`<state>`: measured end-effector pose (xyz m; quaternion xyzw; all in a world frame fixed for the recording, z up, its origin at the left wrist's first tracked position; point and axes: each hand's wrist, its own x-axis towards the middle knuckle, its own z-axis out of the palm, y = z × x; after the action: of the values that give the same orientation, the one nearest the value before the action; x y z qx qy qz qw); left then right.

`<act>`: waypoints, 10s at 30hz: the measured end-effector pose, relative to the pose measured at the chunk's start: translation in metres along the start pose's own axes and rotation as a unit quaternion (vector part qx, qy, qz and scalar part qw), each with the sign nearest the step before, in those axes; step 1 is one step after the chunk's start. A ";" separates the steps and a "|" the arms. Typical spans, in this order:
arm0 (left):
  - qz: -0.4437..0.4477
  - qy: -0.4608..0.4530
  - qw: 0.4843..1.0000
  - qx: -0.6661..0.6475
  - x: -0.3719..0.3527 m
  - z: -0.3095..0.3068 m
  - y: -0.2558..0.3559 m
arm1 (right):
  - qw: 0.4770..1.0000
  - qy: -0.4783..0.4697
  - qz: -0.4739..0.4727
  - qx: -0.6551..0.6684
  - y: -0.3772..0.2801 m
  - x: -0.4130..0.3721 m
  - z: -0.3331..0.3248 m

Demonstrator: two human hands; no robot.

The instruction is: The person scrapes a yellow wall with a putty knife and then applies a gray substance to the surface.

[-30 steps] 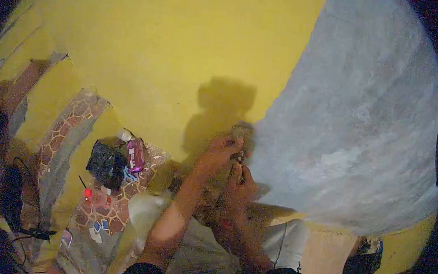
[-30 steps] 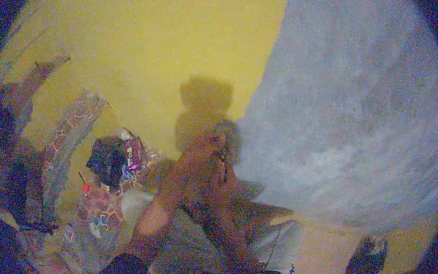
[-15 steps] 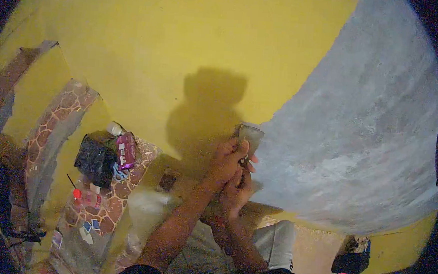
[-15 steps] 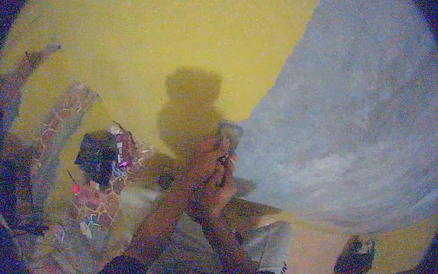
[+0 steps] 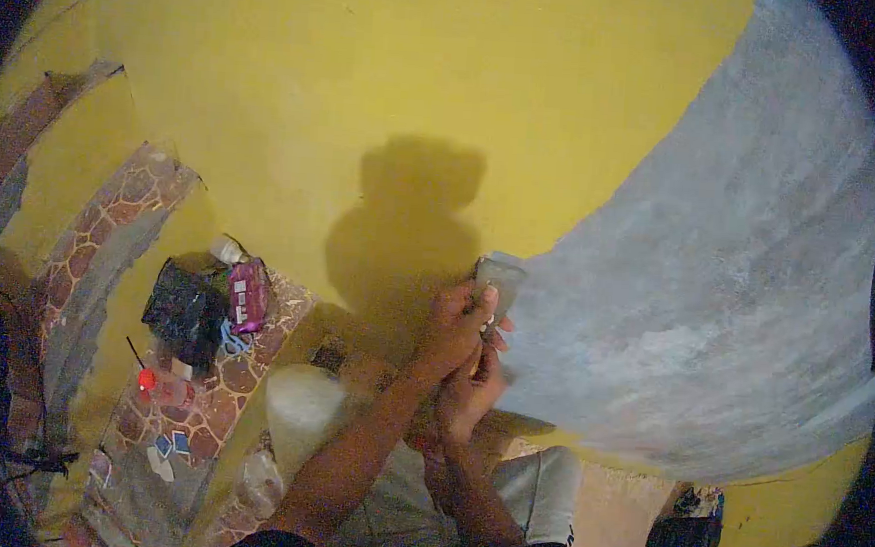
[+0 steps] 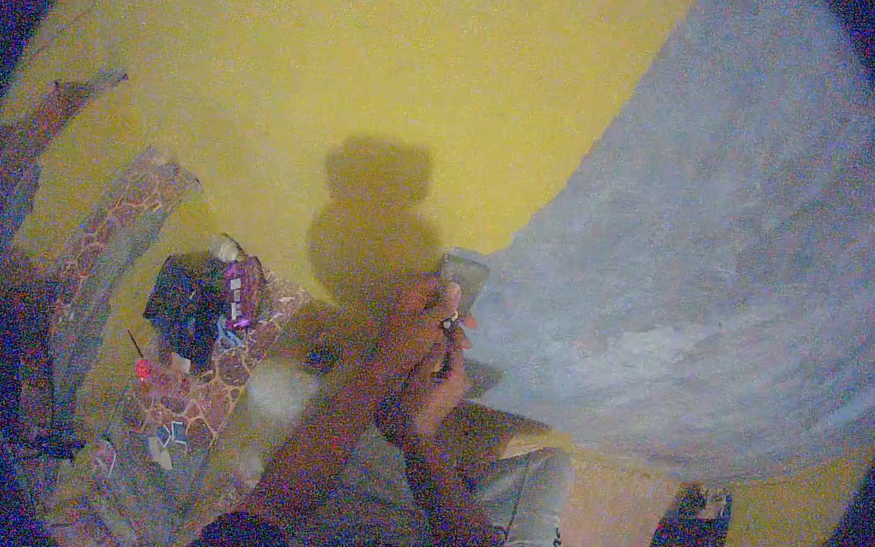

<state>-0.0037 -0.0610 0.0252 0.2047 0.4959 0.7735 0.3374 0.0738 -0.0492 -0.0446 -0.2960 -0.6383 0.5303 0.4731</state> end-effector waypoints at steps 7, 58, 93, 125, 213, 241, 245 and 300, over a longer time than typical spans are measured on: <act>0.038 -0.020 0.999 0.010 0.009 -0.002 -0.014 | 0.999 -0.006 0.044 0.025 0.017 0.003 -0.005; 0.070 0.110 0.944 0.303 -0.017 0.007 0.000 | 0.921 -0.023 0.197 0.335 -0.051 0.000 0.009; 0.064 0.039 0.988 0.137 0.001 -0.001 -0.025 | 0.948 -0.028 0.115 0.296 0.013 -0.010 0.001; 0.081 0.062 0.991 0.082 -0.003 0.007 0.003 | 0.996 -0.041 -0.066 -0.034 -0.033 0.015 -0.011; 0.014 0.021 1.000 -0.010 0.022 0.020 -0.005 | 0.992 -0.054 -0.065 -0.093 -0.048 0.034 -0.021; 0.033 0.032 0.990 0.135 -0.006 0.009 0.018 | 0.990 -0.066 0.030 -0.123 -0.039 0.013 -0.018; 0.058 0.026 0.998 0.010 0.013 0.017 -0.021 | 0.996 -0.041 -0.049 -0.057 -0.036 0.013 -0.014; 0.056 0.091 0.960 0.259 -0.001 0.016 0.035 | 0.985 -0.072 0.115 0.105 -0.071 0.013 0.005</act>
<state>-0.0037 -0.0621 0.0636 0.2414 0.6955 0.6516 0.1829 0.0733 -0.0585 0.0274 -0.2772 -0.5732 0.6650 0.3904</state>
